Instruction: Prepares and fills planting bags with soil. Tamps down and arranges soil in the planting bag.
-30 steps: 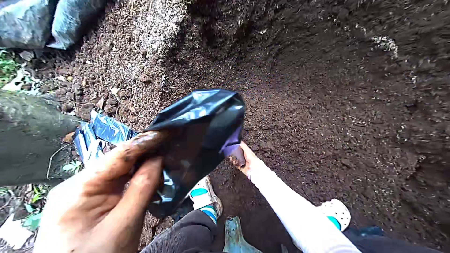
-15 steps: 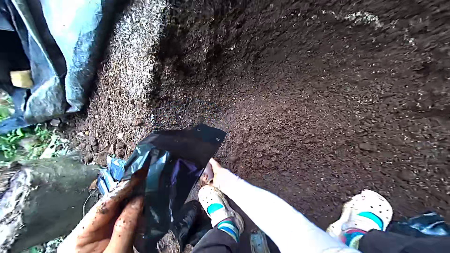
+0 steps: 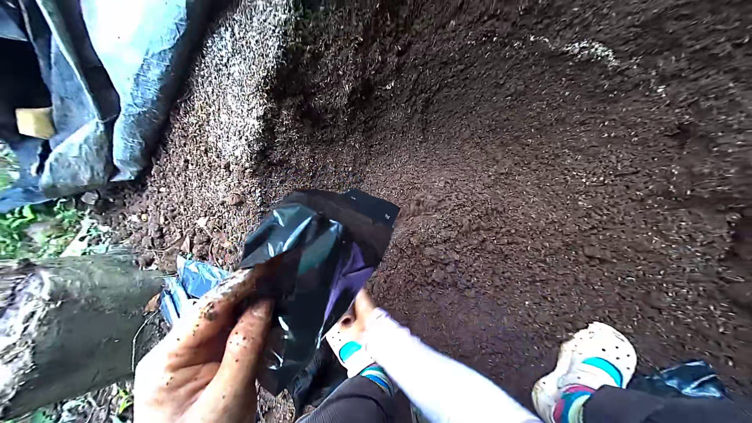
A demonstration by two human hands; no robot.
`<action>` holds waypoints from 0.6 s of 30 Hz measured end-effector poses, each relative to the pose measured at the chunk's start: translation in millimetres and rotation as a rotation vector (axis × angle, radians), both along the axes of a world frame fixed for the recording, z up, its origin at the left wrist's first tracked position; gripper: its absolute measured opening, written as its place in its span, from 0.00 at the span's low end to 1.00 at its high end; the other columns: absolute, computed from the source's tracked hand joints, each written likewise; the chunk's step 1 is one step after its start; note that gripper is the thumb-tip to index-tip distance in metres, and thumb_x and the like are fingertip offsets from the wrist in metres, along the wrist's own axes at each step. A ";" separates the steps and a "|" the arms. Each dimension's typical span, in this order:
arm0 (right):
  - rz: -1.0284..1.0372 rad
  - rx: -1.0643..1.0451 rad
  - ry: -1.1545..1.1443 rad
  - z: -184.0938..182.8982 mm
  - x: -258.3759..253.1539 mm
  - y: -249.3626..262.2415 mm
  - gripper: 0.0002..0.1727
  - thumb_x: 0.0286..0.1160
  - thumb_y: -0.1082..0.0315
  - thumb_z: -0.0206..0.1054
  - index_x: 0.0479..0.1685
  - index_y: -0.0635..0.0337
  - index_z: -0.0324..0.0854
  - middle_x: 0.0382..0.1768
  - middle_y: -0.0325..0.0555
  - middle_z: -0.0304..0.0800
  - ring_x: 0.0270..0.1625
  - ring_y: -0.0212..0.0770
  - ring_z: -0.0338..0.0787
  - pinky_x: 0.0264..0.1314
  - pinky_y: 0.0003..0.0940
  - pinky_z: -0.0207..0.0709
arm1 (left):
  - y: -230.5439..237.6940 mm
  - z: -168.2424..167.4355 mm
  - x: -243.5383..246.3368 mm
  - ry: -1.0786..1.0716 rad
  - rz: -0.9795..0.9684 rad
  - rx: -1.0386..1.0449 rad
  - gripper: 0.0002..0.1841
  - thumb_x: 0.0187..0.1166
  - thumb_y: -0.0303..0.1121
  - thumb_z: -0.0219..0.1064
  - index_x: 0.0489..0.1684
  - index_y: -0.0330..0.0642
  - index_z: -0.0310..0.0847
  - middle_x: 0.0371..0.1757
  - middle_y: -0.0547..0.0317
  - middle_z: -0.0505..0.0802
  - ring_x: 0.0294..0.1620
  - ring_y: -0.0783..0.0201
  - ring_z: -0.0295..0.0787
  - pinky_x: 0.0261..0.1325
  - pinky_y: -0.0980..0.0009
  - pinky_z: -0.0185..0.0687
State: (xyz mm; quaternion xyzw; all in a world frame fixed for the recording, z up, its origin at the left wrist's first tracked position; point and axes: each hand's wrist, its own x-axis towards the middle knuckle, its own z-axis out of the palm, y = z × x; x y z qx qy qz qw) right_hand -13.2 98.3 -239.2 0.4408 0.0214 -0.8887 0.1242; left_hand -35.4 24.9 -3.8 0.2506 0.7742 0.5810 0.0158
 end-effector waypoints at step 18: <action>0.927 0.948 -0.051 -34.4 120.4 173.9 0.49 0.74 0.37 0.72 0.86 0.64 0.63 0.68 0.68 0.83 0.61 0.60 0.90 0.66 0.57 0.83 | 19.8 -9.3 21.3 -0.018 -0.203 -0.077 0.16 0.82 0.24 0.58 0.63 0.37 0.84 0.57 0.73 0.95 0.57 0.79 0.91 0.64 0.76 0.87</action>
